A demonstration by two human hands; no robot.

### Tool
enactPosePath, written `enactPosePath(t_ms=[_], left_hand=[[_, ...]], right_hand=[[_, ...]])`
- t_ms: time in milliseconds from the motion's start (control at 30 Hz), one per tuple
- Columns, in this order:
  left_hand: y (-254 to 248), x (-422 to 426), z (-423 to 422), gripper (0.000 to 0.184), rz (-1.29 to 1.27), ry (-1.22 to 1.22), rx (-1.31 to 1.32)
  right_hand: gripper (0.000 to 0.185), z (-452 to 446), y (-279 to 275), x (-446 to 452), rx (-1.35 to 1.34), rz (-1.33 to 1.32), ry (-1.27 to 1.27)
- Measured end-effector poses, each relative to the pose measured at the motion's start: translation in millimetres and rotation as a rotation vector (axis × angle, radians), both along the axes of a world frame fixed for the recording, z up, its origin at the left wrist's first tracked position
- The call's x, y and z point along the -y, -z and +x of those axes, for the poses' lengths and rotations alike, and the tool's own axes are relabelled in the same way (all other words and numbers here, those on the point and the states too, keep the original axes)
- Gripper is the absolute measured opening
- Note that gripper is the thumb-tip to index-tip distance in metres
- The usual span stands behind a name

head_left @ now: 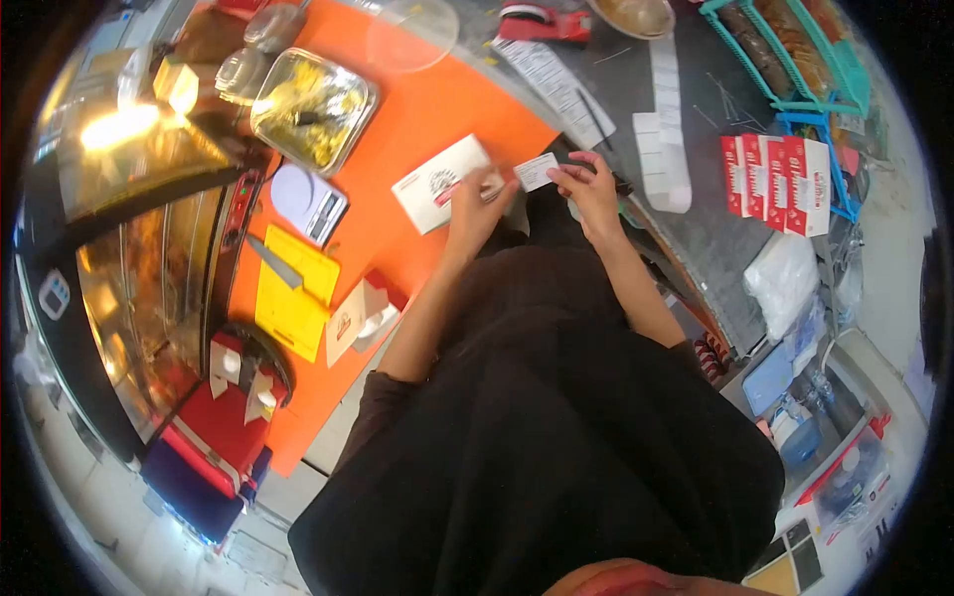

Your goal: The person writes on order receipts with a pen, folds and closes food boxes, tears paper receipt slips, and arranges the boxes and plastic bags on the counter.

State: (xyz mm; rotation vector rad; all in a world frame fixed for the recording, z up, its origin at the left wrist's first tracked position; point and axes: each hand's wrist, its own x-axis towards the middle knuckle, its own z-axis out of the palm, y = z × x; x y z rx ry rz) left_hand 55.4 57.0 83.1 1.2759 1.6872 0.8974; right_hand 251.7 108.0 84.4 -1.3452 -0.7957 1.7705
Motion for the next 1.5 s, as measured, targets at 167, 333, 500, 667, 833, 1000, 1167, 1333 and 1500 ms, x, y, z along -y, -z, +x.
enactPosePath(t_ms=[167,333,500,667,833,1000,1167,1333,1500], left_hand=[[19.5,53.2,-65.5,0.116,0.075,0.240,-0.631],[64.9,45.3,-88.6,0.108,0.219,0.188,-0.777],[67.9,47.9,-88.7,0.105,0.284,0.140,-0.796],[69.4,48.1,-89.8,0.105,0.273,0.144,-0.753],[67.2,46.4,-90.3,0.101,0.286,0.145,-0.756],[72.0,48.9,-90.7,0.094,0.228,0.177,-0.838],[57.4,47.3,-90.5,0.090,0.339,0.138,-0.677],[78.2,47.3,-89.1,0.096,0.291,0.160,-0.840],[64.6,44.1,-85.8,0.104,0.180,0.212,-0.967]], right_hand=[[0.063,-39.2,34.8,55.1,0.021,-0.305,0.135],[0.071,-96.6,57.8,81.2,0.128,-0.250,0.060],[0.076,-123.2,76.9,75.7,0.283,-0.096,0.086],[0.088,-127.6,102.6,70.0,0.361,-0.008,0.027],[0.106,-127.9,101.2,58.9,0.404,0.169,-0.044],[0.085,-100.2,85.9,36.0,0.503,0.165,-0.351],[0.078,-95.2,67.7,19.9,0.626,0.039,-0.523],[0.083,-84.3,62.3,8.8,1.018,0.472,-0.764],[0.087,-98.2,79.5,-4.3,0.964,0.548,-0.590]])
